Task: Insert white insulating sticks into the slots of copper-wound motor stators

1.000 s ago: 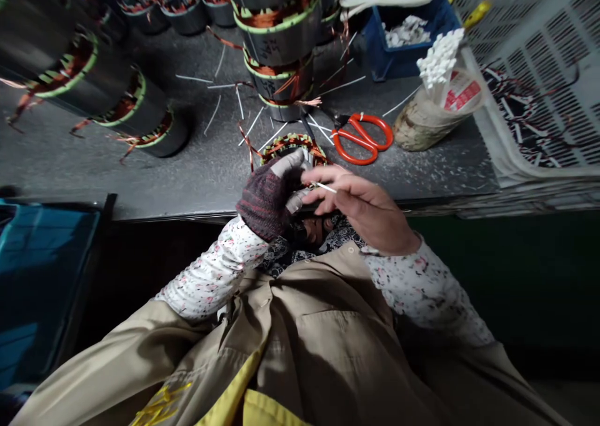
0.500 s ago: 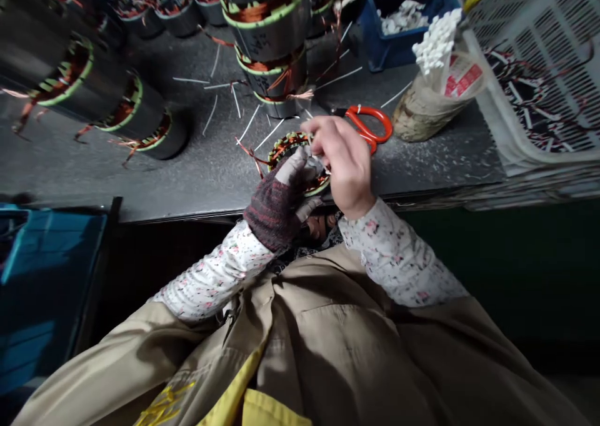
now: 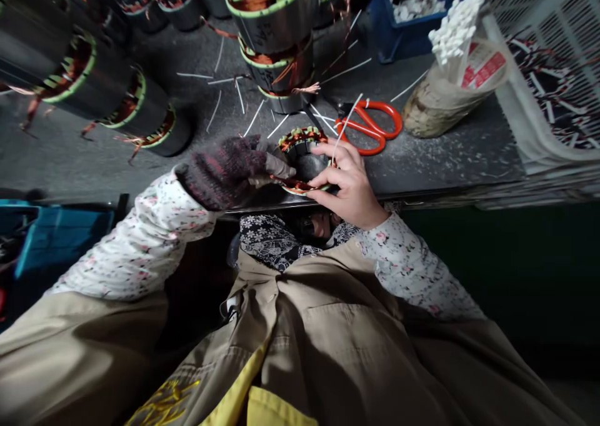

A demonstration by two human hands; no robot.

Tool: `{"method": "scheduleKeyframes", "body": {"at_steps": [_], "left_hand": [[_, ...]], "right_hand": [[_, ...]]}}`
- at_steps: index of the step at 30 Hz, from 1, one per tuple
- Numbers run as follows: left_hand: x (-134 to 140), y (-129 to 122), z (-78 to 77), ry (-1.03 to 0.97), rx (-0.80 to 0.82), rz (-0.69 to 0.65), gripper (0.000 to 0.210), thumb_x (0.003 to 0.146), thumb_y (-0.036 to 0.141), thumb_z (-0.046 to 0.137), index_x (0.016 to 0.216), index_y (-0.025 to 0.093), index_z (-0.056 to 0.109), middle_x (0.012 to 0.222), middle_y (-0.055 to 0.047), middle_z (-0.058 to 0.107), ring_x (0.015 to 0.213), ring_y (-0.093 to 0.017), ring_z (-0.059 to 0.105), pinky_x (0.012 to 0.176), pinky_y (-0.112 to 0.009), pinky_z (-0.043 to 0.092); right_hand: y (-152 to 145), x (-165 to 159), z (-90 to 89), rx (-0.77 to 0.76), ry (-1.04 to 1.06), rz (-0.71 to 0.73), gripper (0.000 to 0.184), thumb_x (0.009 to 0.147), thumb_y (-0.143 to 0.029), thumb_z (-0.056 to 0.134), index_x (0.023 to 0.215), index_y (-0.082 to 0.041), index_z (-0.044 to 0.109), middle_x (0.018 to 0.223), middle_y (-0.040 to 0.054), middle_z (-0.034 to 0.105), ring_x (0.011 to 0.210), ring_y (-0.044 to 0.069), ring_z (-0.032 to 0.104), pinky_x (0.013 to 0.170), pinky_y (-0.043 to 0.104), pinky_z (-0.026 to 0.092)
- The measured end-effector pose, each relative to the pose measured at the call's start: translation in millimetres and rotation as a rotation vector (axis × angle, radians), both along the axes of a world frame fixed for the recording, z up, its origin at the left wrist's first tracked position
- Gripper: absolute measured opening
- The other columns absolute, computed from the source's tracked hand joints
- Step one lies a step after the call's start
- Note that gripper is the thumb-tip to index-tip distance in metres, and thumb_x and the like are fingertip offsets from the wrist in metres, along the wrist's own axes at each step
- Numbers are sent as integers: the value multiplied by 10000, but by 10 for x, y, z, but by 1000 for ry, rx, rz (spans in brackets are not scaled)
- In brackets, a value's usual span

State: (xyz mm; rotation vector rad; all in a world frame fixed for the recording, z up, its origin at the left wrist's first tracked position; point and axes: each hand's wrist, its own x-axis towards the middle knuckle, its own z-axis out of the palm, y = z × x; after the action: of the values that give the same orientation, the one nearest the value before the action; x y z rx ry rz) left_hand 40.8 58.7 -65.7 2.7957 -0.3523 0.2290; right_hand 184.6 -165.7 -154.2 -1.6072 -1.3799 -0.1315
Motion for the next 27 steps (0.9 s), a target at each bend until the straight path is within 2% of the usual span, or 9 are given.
{"method": "scheduleKeyframes", "body": {"at_steps": [3,6,9,11,16,18,20,25,27], "left_hand": [[-2,65,49,86,-112,-209,374,1047,413,557,1270,151,704,1272,-101,754,1187,-236,717,1047,-380,580],[-36,-35,185,102,-287,-190,493,1046,484,597,1431,176,610,1350,-76,737,1222,-213,721,1073,-337,579],[-40,-143,270,133,-418,-84,358,1080,382,549,1337,167,674,1283,-58,775,1154,-180,757,1008,-291,614],[-13,-151,268,143,-488,-86,306,1074,360,566,1252,164,718,1216,-51,800,1099,-166,773,982,-287,628],[82,-4,173,265,-513,-104,421,960,572,694,1101,185,783,1072,-32,814,979,-184,784,890,-303,639],[118,60,148,262,-449,-117,390,980,550,675,1084,192,787,1030,-18,808,934,-164,774,847,-283,619],[161,97,158,217,-302,-151,320,1020,475,633,1105,206,784,1011,-5,800,911,-147,760,824,-267,588],[248,-33,316,227,369,-182,237,974,312,634,1142,234,782,1014,-52,784,907,-248,753,777,-370,583],[223,-157,348,212,536,-200,215,981,289,601,1076,212,778,949,-50,764,922,-258,748,885,-466,601]], "right_hand": [[-17,0,4,-16,10,12,59,849,-272,802,857,-280,744,1334,28,699,1346,341,585,1163,633,445],[-23,1,14,-54,27,15,93,823,-264,827,868,-276,746,1300,34,715,1359,350,575,1182,647,415],[-17,-6,30,-42,31,14,95,822,-248,823,865,-274,743,1262,39,728,1349,349,580,1177,646,419],[-13,-13,40,-40,35,10,85,826,-250,814,860,-275,740,1232,40,731,1338,348,587,1174,651,417],[-8,-25,41,-70,51,-7,77,825,-293,804,838,-270,732,1177,41,733,1339,356,584,1172,667,403],[-5,-27,35,-56,54,-7,68,836,-305,791,835,-269,733,1155,40,733,1339,354,584,1167,660,408],[-2,-29,33,-47,58,-5,56,844,-306,780,836,-271,737,1138,40,730,1343,350,582,1166,653,412],[-4,-45,58,-58,50,11,48,852,-303,764,831,-271,734,1131,42,717,1348,346,574,1158,641,422],[-9,-59,73,-97,31,-17,58,843,-311,765,825,-268,730,1142,43,708,1344,354,570,1161,645,412]]}}
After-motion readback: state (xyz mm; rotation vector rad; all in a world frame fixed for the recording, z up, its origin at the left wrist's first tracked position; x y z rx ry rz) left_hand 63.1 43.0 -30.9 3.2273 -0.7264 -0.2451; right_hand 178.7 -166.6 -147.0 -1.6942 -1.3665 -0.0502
